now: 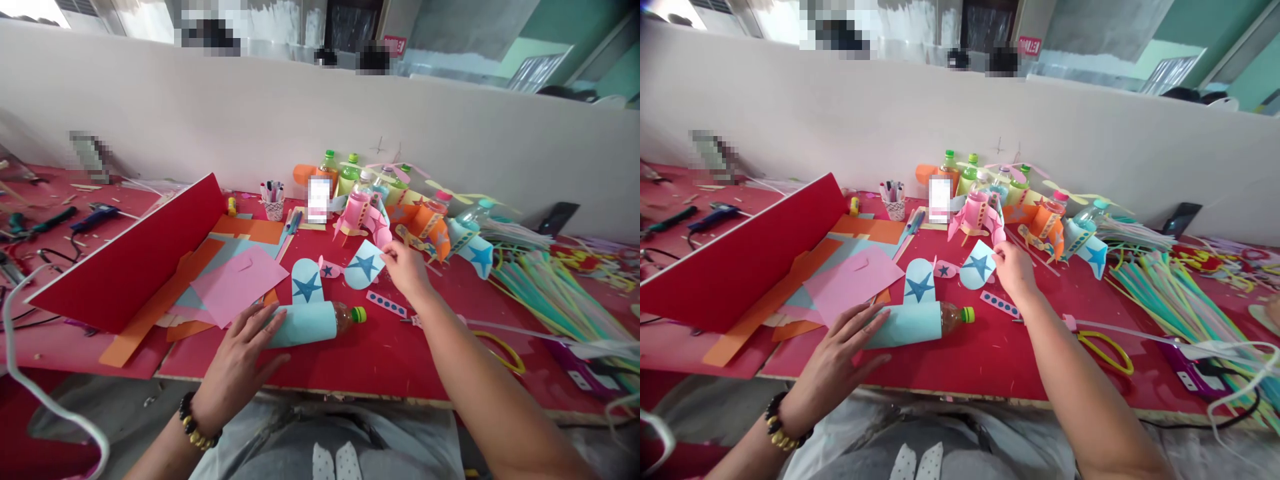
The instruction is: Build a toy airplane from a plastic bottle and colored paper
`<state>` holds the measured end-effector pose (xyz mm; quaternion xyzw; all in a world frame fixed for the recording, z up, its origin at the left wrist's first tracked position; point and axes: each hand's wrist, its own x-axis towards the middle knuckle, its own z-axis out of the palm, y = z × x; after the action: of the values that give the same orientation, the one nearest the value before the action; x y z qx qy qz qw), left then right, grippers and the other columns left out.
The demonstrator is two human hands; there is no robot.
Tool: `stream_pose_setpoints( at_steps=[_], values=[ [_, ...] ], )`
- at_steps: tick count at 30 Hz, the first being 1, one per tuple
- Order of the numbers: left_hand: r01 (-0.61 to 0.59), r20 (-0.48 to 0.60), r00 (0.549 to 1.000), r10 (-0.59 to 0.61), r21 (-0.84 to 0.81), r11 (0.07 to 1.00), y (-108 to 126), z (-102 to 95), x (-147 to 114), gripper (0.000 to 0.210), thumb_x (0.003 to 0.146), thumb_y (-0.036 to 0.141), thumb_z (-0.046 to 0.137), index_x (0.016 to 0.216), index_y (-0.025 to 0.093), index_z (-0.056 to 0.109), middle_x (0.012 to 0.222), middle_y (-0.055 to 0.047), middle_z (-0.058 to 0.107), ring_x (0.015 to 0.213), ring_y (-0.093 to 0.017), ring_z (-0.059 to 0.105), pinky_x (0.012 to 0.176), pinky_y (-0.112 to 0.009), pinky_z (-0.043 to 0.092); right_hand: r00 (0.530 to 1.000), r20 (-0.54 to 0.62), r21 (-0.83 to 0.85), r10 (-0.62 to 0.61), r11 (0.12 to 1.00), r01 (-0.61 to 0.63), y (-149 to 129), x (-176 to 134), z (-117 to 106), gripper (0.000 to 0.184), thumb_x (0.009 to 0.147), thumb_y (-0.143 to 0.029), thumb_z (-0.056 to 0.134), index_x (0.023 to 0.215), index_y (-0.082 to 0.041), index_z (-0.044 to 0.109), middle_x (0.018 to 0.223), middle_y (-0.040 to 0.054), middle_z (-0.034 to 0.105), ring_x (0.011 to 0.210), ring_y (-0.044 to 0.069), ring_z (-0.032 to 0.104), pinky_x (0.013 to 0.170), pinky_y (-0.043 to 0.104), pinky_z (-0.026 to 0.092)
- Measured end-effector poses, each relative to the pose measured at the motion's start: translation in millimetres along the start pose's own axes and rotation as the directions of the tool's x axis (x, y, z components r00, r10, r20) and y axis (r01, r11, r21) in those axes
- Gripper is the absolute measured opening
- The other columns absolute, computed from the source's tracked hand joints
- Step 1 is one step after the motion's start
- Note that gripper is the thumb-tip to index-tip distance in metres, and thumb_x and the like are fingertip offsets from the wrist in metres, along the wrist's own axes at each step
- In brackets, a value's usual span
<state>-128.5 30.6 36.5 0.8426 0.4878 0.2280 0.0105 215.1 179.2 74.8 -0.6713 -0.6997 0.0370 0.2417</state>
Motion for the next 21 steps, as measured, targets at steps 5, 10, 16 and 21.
stream_pose_setpoints(
  at_steps=[5, 10, 16, 21],
  values=[
    [-0.100, -0.170, 0.982, 0.083, -0.091, 0.991, 22, -11.1, 14, 0.063, 0.085, 0.025, 0.065, 0.143, 0.022, 0.041, 0.136, -0.011, 0.054, 0.129, -0.031, 0.043, 0.101, -0.049, 0.045, 0.993, -0.097, 0.475, 0.063, 0.880, -0.009, 9, -61, -45, 0.010, 0.083, -0.029, 0.062, 0.089, -0.021, 0.064, 0.070, -0.0006, 0.064, 0.059, 0.015, 0.058, 0.057, 0.026, 0.044],
    [-0.322, -0.169, 0.944, 0.282, -0.298, 0.899, 73, -6.6, 36, 0.056, 0.085, 0.015, 0.063, 0.138, 0.017, 0.045, 0.133, -0.012, 0.057, 0.127, -0.026, 0.046, 0.102, -0.041, 0.045, 0.973, 0.078, 0.643, 0.219, 0.735, -0.217, 22, -130, -46, 0.016, 0.082, -0.032, 0.062, 0.093, -0.020, 0.061, 0.071, -0.0006, 0.062, 0.054, 0.013, 0.055, 0.053, 0.024, 0.044],
    [-0.450, 0.070, 0.864, 0.498, -0.334, 0.828, 121, 47.9, 61, 0.047, 0.092, 0.025, 0.053, 0.137, 0.015, 0.047, 0.139, -0.011, 0.052, 0.132, -0.025, 0.042, 0.109, -0.042, 0.040, 0.961, 0.092, 0.479, 0.260, 0.835, -0.272, 38, -185, -18, 0.009, 0.084, -0.027, 0.056, 0.089, -0.020, 0.059, 0.070, 0.0008, 0.064, 0.062, 0.017, 0.060, 0.057, 0.026, 0.046],
    [-0.433, 0.221, 0.842, 0.493, -0.269, 0.860, 146, 92.8, 60, 0.047, 0.093, 0.033, 0.052, 0.138, 0.021, 0.046, 0.142, -0.006, 0.050, 0.133, -0.030, 0.039, 0.110, -0.050, 0.035, 0.987, 0.058, 0.270, 0.149, 0.950, -0.159, 49, -197, -20, 0.010, 0.088, -0.028, 0.055, 0.093, -0.021, 0.060, 0.078, 0.0028, 0.068, 0.070, 0.019, 0.065, 0.066, 0.029, 0.048]
  ],
)
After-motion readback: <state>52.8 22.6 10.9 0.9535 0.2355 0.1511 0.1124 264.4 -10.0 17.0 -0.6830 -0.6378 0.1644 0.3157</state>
